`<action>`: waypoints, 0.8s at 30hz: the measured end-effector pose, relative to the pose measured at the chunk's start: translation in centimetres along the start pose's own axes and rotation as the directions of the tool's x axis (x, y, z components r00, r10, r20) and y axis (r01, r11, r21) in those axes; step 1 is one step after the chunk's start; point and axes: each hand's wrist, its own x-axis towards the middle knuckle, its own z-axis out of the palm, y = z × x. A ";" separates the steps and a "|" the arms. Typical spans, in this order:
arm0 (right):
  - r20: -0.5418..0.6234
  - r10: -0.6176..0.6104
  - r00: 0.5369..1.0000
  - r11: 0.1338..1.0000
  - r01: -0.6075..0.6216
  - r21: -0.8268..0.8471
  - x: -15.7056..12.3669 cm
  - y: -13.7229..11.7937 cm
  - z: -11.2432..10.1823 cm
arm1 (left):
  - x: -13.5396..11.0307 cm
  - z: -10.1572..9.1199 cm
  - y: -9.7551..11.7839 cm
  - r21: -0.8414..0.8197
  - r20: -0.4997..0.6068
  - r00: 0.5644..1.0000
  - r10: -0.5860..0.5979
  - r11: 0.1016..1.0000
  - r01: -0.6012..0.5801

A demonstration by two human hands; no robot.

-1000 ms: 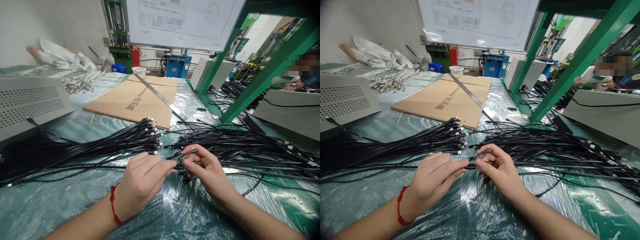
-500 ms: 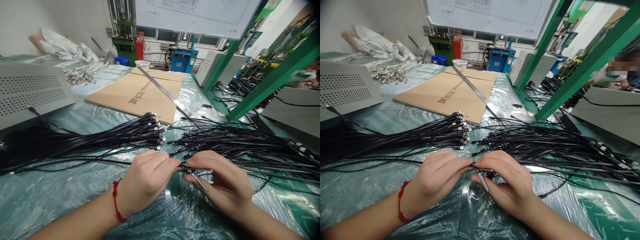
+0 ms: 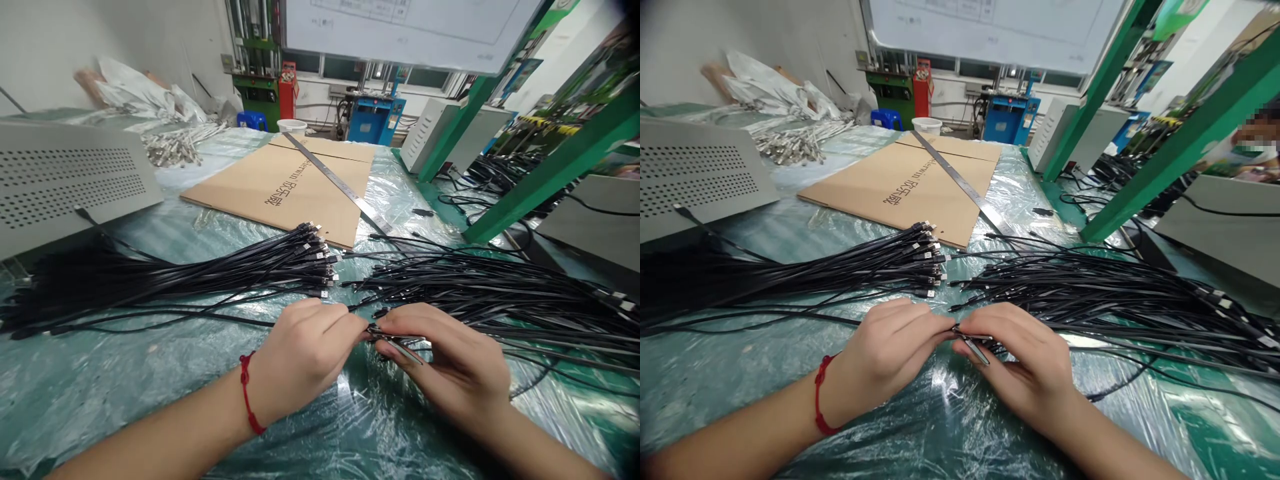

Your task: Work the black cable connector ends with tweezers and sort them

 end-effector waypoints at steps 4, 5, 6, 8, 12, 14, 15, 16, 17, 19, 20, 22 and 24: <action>0.014 -0.004 1.000 1.000 0.004 0.017 -0.2 0.4 0.0 | 0.0 0.2 -0.1 -0.004 0.007 1.000 0.007 1.000 -0.007; 0.001 -0.002 1.000 1.000 0.002 0.025 -0.4 0.5 0.1 | 0.0 0.2 -0.1 -0.012 0.000 1.000 0.007 1.000 -0.007; -0.022 0.015 1.000 0.999 -0.014 0.028 -0.6 0.7 0.1 | 0.0 0.2 -0.1 -0.020 -0.008 1.000 0.006 1.000 -0.007; -0.085 0.115 0.990 0.993 -0.112 0.036 -0.7 0.9 0.3 | -0.1 0.2 -0.1 -0.031 -0.030 1.000 0.000 1.000 -0.001; 0.056 0.451 0.891 0.844 -0.446 0.298 -0.2 1.0 0.9 | -0.4 0.3 -0.1 -0.038 -0.060 0.998 -0.025 0.999 0.023; 0.153 0.513 0.845 0.729 -0.523 0.442 0.3 0.8 1.2 | -0.4 0.4 -0.2 -0.065 -0.060 0.997 -0.058 0.996 0.054; 0.148 0.527 0.837 0.703 -0.527 0.478 0.4 0.8 1.3 | -0.3 0.4 -0.3 -0.089 -0.059 0.995 -0.078 0.993 0.073; 0.116 0.533 0.838 0.703 -0.515 0.490 0.5 0.7 1.4 | -0.2 0.4 -0.3 -0.114 -0.059 0.993 -0.101 0.989 0.094; 0.077 0.533 0.843 0.717 -0.498 0.487 0.6 0.7 1.4 | -0.2 0.4 -0.3 -0.137 -0.060 0.991 -0.122 0.984 0.113; 0.031 0.525 0.851 0.745 -0.477 0.467 0.5 0.5 1.3 | 0.0 0.4 -0.3 -0.164 -0.062 0.987 -0.151 0.977 0.139; 0.022 0.523 0.852 0.752 -0.473 0.459 0.4 0.5 1.3 | 0.1 0.4 -0.2 -0.170 -0.064 0.985 -0.158 0.975 0.146; 0.021 0.522 0.853 0.757 -0.474 0.451 0.2 0.4 1.3 | 0.1 0.4 -0.1 -0.178 -0.066 0.986 -0.156 0.974 0.142; 0.019 0.524 0.852 0.752 -0.472 0.459 0.2 0.6 1.1 | 0.2 0.3 -0.2 -0.180 -0.061 0.988 -0.140 0.975 0.127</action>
